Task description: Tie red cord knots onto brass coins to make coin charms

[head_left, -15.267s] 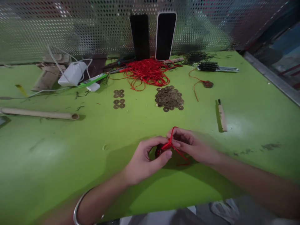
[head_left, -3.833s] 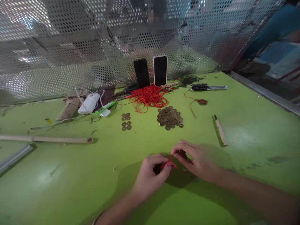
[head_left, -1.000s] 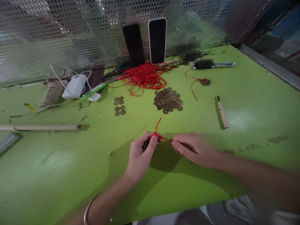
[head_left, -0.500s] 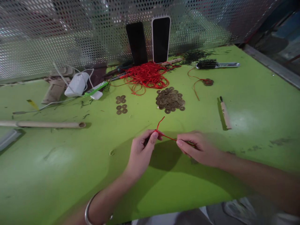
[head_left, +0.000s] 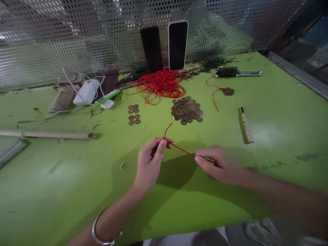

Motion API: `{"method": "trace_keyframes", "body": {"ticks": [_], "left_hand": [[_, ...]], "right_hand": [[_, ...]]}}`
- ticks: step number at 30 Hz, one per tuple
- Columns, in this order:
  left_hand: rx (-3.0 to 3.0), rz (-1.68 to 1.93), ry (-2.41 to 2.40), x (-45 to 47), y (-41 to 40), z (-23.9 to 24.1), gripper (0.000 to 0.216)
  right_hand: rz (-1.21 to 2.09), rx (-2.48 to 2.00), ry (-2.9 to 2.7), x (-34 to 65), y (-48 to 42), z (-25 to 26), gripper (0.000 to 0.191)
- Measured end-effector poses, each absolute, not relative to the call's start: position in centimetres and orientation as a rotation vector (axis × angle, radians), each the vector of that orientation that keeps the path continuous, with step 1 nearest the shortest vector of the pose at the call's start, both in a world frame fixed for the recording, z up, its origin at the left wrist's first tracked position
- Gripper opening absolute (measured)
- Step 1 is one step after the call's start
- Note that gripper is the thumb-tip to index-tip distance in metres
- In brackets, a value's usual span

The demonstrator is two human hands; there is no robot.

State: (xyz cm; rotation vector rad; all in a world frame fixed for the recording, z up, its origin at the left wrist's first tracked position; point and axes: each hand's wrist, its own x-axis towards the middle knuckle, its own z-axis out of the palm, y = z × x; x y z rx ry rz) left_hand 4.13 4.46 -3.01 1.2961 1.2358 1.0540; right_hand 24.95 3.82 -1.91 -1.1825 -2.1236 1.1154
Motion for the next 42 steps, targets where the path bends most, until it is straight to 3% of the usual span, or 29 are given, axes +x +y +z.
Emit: {"method": "trace_keyframes", "body": {"ticks": [17, 25, 33, 42], "left_hand": [[1.434, 1.183, 1.22, 4.2, 4.4, -2.8, 0.017], [1.456, 1.062, 1.024, 4.1, 3.8, -2.7, 0.024], [1.46, 0.825, 0.881, 4.4, 3.3, -2.4, 0.029], [1.408, 0.749, 0.747, 4.6, 3.4, -2.2, 0.026]], "right_hand": [[0.981, -1.064, -2.162, 24.9, 3.9, -1.8, 0.032], [1.363, -1.002, -1.863, 24.8, 3.7, -1.8, 0.024], [1.322, -1.133, -1.749, 24.6, 3.6, -2.5, 0.024], [1.628, -1.137, -1.578, 24.1, 3.8, -2.9, 0.02]]}}
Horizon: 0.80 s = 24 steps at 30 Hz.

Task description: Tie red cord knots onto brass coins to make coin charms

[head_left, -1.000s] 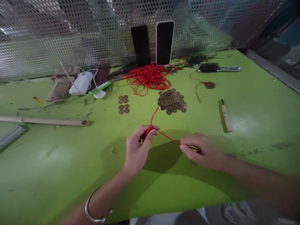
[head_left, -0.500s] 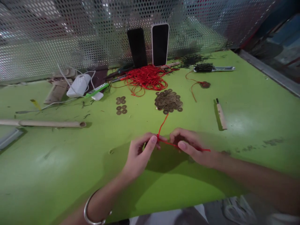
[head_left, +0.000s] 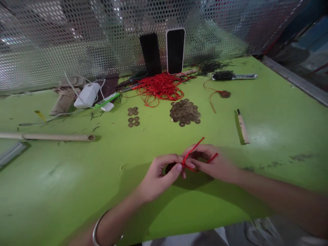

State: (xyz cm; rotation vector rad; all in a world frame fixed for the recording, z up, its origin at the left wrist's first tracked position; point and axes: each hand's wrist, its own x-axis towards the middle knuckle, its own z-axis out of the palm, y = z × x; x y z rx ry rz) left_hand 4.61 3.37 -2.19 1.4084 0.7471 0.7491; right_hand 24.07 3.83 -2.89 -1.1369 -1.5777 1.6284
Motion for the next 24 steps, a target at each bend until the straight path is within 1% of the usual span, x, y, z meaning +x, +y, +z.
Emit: {"method": "trace_keyframes", "body": {"ticks": [3, 8, 12, 16, 19, 24], "left_hand": [[1.36, 0.696, 0.72, 4.6, 3.3, -2.2, 0.026], [1.293, 0.641, 0.694, 4.3, 3.3, -2.2, 0.023], [1.339, 0.702, 0.677, 4.3, 3.1, -2.4, 0.02], [1.33, 0.783, 0.671, 4.5, 2.9, -2.6, 0.02], [1.334, 0.766, 0.736, 4.6, 3.2, -2.4, 0.021], [1.244, 0.783, 0.977, 3.9, 4.6, -1.9, 0.017]], "right_hand": [[1.679, -1.104, -1.512, 24.1, 3.8, -2.9, 0.019], [1.667, -1.093, -1.542, 24.3, 3.7, -2.8, 0.018], [1.659, -1.003, -1.612, 24.4, 3.7, -2.8, 0.019], [1.676, -0.9, -1.609, 24.4, 3.8, -2.7, 0.01], [1.617, -0.905, -1.632, 24.4, 3.9, -2.5, 0.008], [1.424, -1.034, -1.682, 24.6, 4.2, -2.0, 0.005]]}}
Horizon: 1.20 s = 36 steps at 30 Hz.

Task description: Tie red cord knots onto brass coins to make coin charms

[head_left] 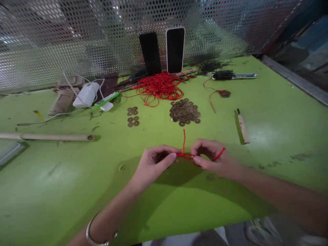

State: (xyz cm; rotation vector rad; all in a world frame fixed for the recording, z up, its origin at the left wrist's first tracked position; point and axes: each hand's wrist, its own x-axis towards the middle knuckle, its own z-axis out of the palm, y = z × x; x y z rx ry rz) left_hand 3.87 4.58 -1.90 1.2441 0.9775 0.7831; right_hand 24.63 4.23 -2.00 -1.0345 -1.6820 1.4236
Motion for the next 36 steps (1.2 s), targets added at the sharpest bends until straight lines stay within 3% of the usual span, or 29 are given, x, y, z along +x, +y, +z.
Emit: {"method": "trace_keyframes", "body": {"ticks": [5, 21, 36], "left_hand": [[1.422, 0.764, 1.022, 3.8, 4.9, -1.9, 0.018], [1.708, 0.895, 1.014, 4.6, 4.0, -2.5, 0.014], [1.864, 1.092, 1.031, 4.7, 3.9, -2.3, 0.007]], "right_hand": [[1.509, -1.137, -1.674, 24.5, 4.4, -2.0, 0.002], [1.802, -1.171, -1.311, 24.3, 4.6, -3.0, 0.036], [1.876, -1.092, -1.246, 24.4, 4.6, -2.9, 0.032]]}}
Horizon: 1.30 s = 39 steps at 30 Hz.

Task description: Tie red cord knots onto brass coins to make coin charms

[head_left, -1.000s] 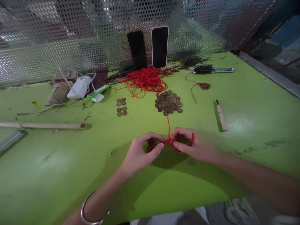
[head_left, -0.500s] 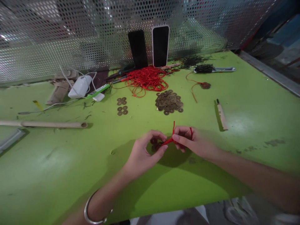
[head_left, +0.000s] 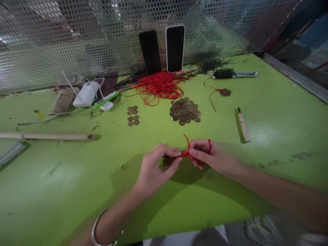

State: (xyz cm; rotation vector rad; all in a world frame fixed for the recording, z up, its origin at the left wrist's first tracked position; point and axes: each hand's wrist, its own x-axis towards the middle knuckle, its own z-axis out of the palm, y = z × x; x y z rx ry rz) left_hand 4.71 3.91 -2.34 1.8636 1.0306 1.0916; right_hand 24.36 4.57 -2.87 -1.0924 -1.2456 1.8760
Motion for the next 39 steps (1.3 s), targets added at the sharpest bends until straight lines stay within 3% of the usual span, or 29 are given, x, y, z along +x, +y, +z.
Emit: {"method": "trace_keyframes", "body": {"ticks": [7, 25, 31, 39], "left_hand": [[1.972, 1.099, 1.023, 4.39, 4.12, -2.49, 0.021], [2.082, 1.055, 0.97, 4.58, 4.16, -2.59, 0.026], [2.174, 1.099, 1.04, 4.66, 3.92, -2.93, 0.026], [2.299, 1.206, 0.986, 4.62, 4.11, -2.71, 0.017]], "right_hand": [[1.869, -1.047, -1.277, 24.41, 4.44, -2.87, 0.029], [1.809, -1.002, -1.357, 24.24, 4.27, -3.2, 0.023], [1.402, -1.032, -1.641, 24.54, 3.74, -2.88, 0.007], [1.054, -0.84, -1.815, 25.0, 4.13, -3.11, 0.011]]}}
